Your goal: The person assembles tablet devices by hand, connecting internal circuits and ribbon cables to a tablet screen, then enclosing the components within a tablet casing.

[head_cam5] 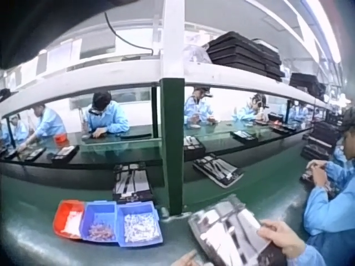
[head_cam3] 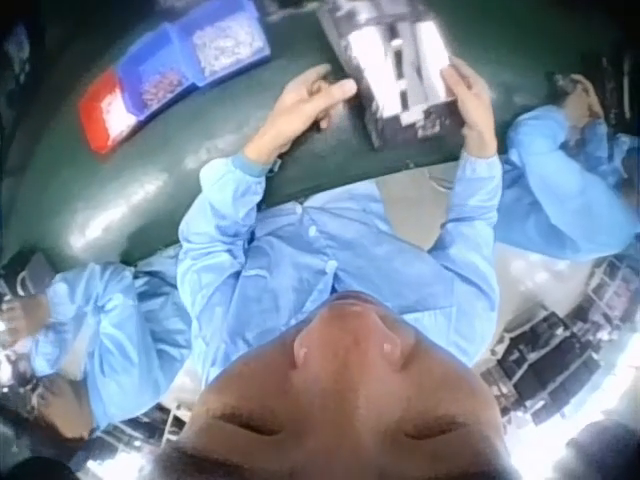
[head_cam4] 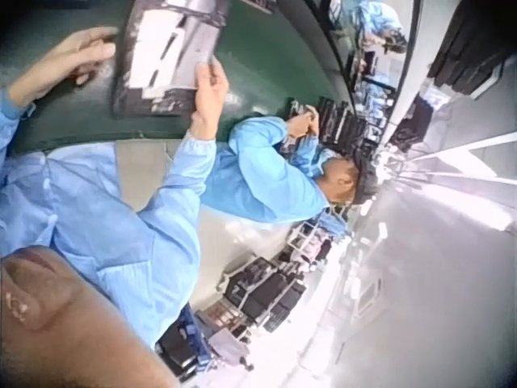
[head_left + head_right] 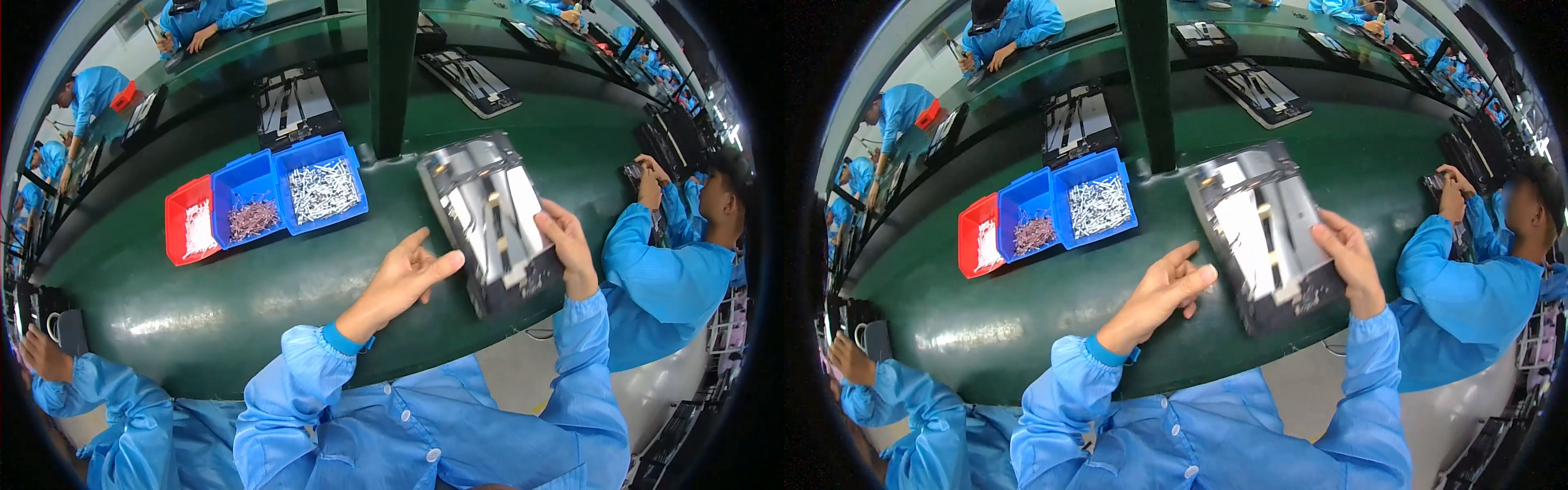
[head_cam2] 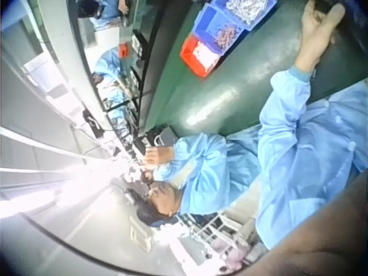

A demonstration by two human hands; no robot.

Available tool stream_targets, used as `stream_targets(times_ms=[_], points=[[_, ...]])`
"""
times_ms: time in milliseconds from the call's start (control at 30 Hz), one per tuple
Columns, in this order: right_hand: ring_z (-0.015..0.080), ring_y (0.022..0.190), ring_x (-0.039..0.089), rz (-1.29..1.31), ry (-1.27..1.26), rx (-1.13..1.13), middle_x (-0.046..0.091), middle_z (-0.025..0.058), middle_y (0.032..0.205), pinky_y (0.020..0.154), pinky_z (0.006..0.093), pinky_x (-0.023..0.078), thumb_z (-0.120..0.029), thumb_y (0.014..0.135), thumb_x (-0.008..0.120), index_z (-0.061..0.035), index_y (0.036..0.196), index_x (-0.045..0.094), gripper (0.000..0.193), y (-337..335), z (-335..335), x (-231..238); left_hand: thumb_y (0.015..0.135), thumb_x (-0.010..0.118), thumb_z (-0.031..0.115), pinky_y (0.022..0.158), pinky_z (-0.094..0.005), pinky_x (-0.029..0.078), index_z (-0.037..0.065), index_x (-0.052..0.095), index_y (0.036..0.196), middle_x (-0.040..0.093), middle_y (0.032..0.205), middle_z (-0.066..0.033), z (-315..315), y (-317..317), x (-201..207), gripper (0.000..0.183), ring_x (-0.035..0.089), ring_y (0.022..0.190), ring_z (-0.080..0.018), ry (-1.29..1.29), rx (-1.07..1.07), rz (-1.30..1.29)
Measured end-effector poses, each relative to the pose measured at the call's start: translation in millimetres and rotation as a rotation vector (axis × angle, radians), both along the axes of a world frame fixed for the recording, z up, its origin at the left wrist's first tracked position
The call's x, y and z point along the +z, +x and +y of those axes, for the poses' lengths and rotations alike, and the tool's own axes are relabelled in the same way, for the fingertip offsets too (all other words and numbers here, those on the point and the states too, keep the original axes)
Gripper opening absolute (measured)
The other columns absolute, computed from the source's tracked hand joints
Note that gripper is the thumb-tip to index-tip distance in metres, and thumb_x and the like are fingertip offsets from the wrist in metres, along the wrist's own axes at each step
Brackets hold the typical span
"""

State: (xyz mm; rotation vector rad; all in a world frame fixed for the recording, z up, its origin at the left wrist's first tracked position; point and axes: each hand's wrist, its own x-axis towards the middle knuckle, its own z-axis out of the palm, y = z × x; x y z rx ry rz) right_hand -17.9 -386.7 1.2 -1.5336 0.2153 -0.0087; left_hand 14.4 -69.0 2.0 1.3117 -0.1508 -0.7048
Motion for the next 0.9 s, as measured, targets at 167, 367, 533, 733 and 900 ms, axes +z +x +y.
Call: stream_targets(times_ms=[167,367,533,733,900], points=[[0.012,0.089,0.066,0.048,-0.121,-0.168,0.069,0.0093,0.107,0.078,0.0232,0.052,-0.02,0.094,0.067,0.006,0.128,0.058,0.044,22,-70,-17,0.08,0.082,0.035,0.056,-0.0214,0.041,-0.014,0.034,0.143,0.05,0.075,0.001,33,-5,-30,0.094,0.048,0.064,-0.0054,0.242,0.009,-0.261],[0.0128,0.082,0.064,-0.255,-0.891,-0.17,0.07,0.0094,0.092,0.072,0.0285,0.052,-0.015,0.088,0.069,0.0085,0.113,0.065,0.034,67,-120,-11,0.084,0.079,0.022,0.055,-0.0192,0.04,-0.008,0.054,0.131,0.05,0.074,0.004,62,-7,-22,0.061,0.047,0.064,-0.0026,0.293,0.013,-0.288],[0.0314,0.105,0.063,-0.025,-0.104,-0.22,0.053,0.0266,0.126,0.089,0.0361,0.055,-0.025,0.092,0.068,0.0098,0.138,0.04,0.064,190,-20,37,0.087,0.076,0.021,0.057,-0.0209,0.04,-0.006,0.059,0.126,0.05,0.074,0.0039,70,-14,-28,0.05,0.046,0.066,-0.0031,0.299,0.065,-0.306],[0.0214,0.086,0.064,-0.031,-0.169,-0.131,0.06,0.0123,0.104,0.073,0.0358,0.058,-0.003,0.09,0.058,-0.0069,0.125,0.058,0.035,293,-34,-28,0.093,0.069,0.017,0.051,-0.0192,0.039,-0.002,0.059,0.125,0.052,0.071,0.0055,88,-23,-30,0.039,0.048,0.058,-0.0004,0.237,0.102,-0.174],[0.0092,0.048,0.033,0.147,0.586,-0.377,0.046,0.0014,0.069,0.04,0.0218,0.026,-0.014,0.084,0.07,-0.0092,0.092,0.057,0.016,322,-29,-11,0.093,0.068,0.011,0.049,-0.0192,0.04,-0.002,0.066,0.116,0.054,0.073,0.0037,118,-28,-29,0.027,0.048,0.059,-0.0013,0.319,0.351,-0.214]])
